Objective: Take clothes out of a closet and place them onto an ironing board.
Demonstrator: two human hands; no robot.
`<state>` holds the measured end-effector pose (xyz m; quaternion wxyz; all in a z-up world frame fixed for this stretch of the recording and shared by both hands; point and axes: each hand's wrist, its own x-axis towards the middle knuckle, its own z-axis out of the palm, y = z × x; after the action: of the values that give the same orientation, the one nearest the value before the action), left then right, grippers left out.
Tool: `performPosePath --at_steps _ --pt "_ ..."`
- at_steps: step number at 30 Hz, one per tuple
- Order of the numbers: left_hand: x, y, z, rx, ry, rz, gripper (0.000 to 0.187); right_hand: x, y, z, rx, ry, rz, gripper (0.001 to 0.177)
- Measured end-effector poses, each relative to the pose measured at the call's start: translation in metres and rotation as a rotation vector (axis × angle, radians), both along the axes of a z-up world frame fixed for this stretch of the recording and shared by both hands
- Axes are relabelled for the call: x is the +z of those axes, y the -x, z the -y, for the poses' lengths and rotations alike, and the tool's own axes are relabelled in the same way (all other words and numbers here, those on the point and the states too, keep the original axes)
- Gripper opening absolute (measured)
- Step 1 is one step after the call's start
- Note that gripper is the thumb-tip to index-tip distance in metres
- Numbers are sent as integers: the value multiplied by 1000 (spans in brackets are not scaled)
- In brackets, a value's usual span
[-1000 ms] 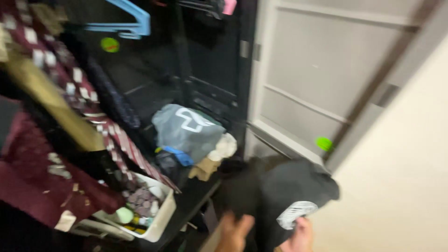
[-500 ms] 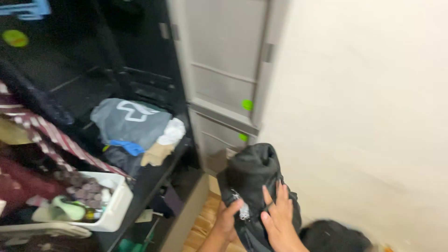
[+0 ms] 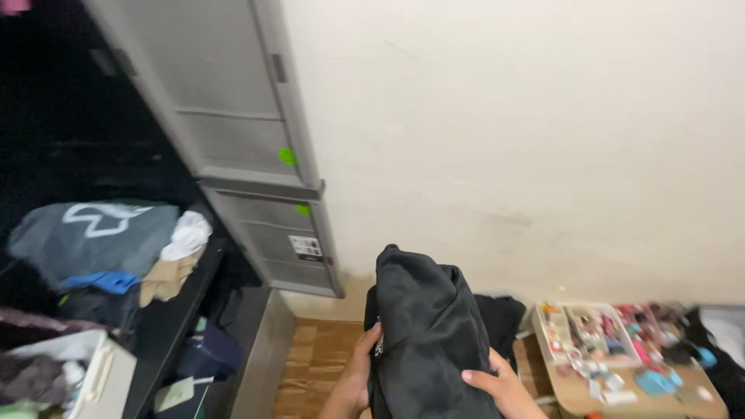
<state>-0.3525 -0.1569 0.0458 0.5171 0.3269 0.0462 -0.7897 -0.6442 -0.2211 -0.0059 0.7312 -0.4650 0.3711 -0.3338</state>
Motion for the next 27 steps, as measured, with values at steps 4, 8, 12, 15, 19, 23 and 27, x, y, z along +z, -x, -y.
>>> performPosePath --at_steps 4,8,12,15,19,23,27 --pt "50 32 -21 -27 332 274 90 3 29 -51 -291 2 -52 68" --pt "30 58 -40 -114 602 582 100 -2 52 -108 -418 58 -128 67" --pt "4 81 -42 -129 692 663 93 -46 89 -137 -463 101 -164 71" --pt "-33 110 -48 -155 687 599 93 -65 118 -168 -503 181 -179 74" --pt "-43 161 -64 -216 929 638 91 -45 146 -224 -648 97 -89 73" --pt "-41 223 -78 -292 800 475 90 -31 187 -266 -781 35 42 78" --pt "-32 309 -104 -390 689 431 85 -45 271 -323 -781 176 54 89"
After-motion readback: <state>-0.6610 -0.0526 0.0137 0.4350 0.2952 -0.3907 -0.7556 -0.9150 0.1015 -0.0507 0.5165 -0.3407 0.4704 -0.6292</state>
